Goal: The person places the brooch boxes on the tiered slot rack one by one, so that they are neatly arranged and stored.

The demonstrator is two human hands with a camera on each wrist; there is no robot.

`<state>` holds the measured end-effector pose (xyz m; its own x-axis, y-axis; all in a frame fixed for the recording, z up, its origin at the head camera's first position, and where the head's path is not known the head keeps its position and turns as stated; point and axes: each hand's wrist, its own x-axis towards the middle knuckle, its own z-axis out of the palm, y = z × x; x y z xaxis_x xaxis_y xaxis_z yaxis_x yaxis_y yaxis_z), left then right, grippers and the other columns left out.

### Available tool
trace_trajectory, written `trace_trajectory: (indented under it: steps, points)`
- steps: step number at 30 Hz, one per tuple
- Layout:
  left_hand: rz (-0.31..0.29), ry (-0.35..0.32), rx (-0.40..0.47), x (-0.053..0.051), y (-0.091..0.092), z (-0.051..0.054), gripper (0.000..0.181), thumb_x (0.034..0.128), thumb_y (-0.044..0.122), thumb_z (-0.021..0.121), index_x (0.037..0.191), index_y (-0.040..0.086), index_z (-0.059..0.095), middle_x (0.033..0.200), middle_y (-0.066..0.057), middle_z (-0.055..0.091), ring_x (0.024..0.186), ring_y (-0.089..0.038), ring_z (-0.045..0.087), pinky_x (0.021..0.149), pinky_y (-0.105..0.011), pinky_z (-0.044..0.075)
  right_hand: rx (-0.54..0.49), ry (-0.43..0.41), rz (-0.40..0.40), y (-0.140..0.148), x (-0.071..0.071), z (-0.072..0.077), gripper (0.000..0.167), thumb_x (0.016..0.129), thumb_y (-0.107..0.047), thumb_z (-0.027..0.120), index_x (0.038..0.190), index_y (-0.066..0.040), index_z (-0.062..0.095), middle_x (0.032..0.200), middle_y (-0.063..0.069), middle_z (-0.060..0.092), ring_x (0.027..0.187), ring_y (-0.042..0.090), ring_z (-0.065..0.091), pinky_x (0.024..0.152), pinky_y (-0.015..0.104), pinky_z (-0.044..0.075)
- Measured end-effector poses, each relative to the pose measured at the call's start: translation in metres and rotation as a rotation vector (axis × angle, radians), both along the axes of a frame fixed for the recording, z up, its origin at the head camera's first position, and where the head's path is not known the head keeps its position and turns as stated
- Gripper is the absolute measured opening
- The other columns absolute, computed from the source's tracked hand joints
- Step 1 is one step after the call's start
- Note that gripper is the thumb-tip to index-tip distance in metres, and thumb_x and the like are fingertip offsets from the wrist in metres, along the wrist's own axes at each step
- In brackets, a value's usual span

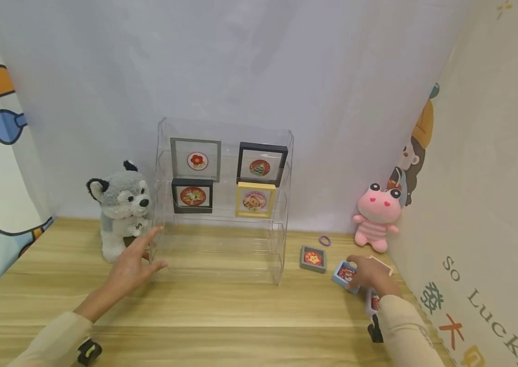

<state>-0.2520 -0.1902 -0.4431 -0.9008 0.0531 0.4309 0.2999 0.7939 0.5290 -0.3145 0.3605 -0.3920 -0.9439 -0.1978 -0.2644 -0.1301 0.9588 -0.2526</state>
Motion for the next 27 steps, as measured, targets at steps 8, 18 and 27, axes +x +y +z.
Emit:
trace_trajectory:
  steps: [8, 18, 27]
  points:
    - [0.001, -0.016, -0.001, -0.002, 0.000, 0.003, 0.085, 0.0792, 0.018, 0.085, 0.151, 0.013, 0.040, 0.097, -0.015, 0.060, 0.075, -0.023, 0.060, 0.056, -0.033, 0.044, 0.001, 0.049, 0.006, 0.003, 0.003, -0.004, 0.080, 0.072, -0.015, 0.087, 0.138, 0.008, 0.047, 0.122, 0.039, 0.058, 0.111, 0.051, 0.059, 0.087, 0.059, 0.049]
    - [-0.013, 0.008, 0.000, -0.002, -0.001, 0.000, 0.084, 0.0790, 0.018, 0.085, 0.150, 0.011, 0.040, 0.103, -0.018, 0.061, 0.075, -0.023, 0.061, 0.057, -0.033, 0.044, -0.033, 0.174, 0.001, 0.007, 0.009, -0.017, 0.086, 0.067, -0.018, 0.092, 0.137, 0.010, 0.050, 0.125, 0.041, 0.057, 0.111, 0.054, 0.058, 0.089, 0.063, 0.048]
    - [-0.010, 0.019, -0.001, -0.002, -0.001, 0.000, 0.084, 0.0786, 0.017, 0.085, 0.150, 0.011, 0.041, 0.101, -0.017, 0.061, 0.075, -0.023, 0.060, 0.057, -0.034, 0.044, 0.030, 0.317, 0.021, 0.008, 0.015, -0.027, 0.089, 0.064, -0.029, 0.093, 0.135, 0.008, 0.053, 0.123, 0.038, 0.053, 0.106, 0.058, 0.055, 0.083, 0.068, 0.047]
